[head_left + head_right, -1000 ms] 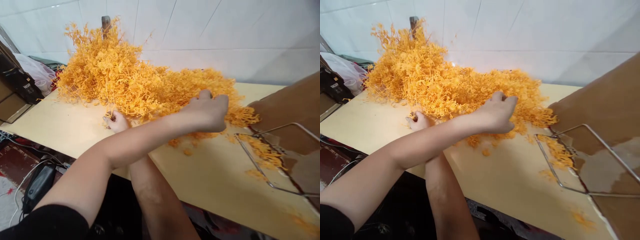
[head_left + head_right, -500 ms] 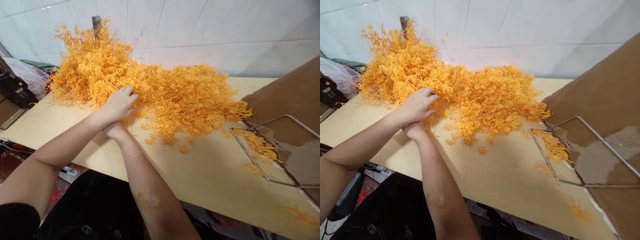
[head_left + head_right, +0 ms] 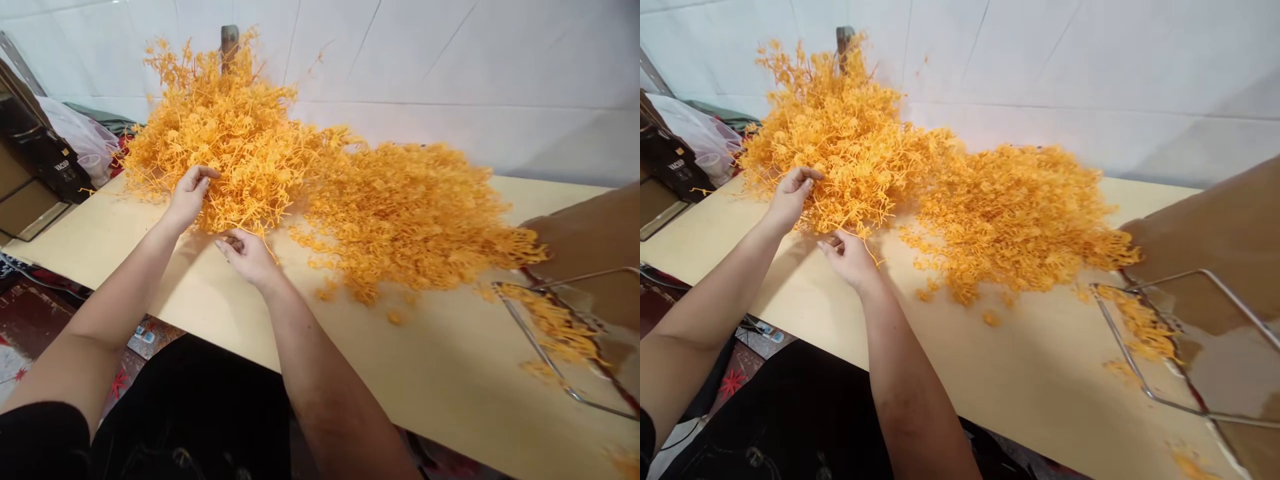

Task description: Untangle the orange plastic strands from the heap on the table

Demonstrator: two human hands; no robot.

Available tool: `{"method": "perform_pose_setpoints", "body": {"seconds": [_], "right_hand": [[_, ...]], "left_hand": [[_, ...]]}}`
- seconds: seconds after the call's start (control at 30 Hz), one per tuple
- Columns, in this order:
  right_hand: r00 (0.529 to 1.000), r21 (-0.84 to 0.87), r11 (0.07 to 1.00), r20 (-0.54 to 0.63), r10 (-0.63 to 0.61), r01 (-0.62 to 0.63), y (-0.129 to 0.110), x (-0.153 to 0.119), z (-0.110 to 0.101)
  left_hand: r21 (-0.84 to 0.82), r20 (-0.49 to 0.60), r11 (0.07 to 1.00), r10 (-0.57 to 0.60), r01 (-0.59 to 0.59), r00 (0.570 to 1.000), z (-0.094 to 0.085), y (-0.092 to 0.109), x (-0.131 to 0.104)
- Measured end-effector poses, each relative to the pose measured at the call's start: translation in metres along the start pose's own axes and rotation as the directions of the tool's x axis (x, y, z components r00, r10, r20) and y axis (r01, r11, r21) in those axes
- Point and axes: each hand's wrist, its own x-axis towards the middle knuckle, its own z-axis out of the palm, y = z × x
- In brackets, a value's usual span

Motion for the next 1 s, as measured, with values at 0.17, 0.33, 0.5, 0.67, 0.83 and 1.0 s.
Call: {"method": "perform_pose_setpoints", "body": {"seconds": [0.17,0.33,0.5,0.67,0.83,1.0], "right_hand": [[0.99,0.214,0.968,-0.031,0.14,-0.131,-0.004,0.001,-0.007],[0.945,0.415,0.881,-0.124,0.303,-0.228,0.0,0.007,-0.015],[0.942,0.445,0.866,-0.122,0.312,-0.23,0.001,0.007,-0.018],[0.947,0.498,0.853,-0.169,0.273,-0.157,0.001,0.003,-0.018],[0.954,0.504,0.845,-0.123,0.273,-0.177,0.001,0.0,-0.019],[0.957,0.518,0.839,-0.116,0.265,-0.169,-0.001,-0.001,-0.02]], "left_hand": [[-0.111,0.032,0.993,-0.027,0.031,0.999,0.002,0.004,-0.017],[0.022,0.117,0.984,0.173,-0.177,0.978,-0.001,0.025,-0.048],[0.188,0.22,0.906,0.337,-0.379,0.915,-0.006,0.03,-0.098],[0.144,0.343,0.906,0.331,-0.397,0.879,-0.009,0.027,-0.123],[0.138,0.42,0.943,0.22,-0.302,0.88,-0.01,0.027,-0.125],[0.096,0.314,0.994,0.021,-0.053,0.949,-0.008,0.023,-0.121]]}}
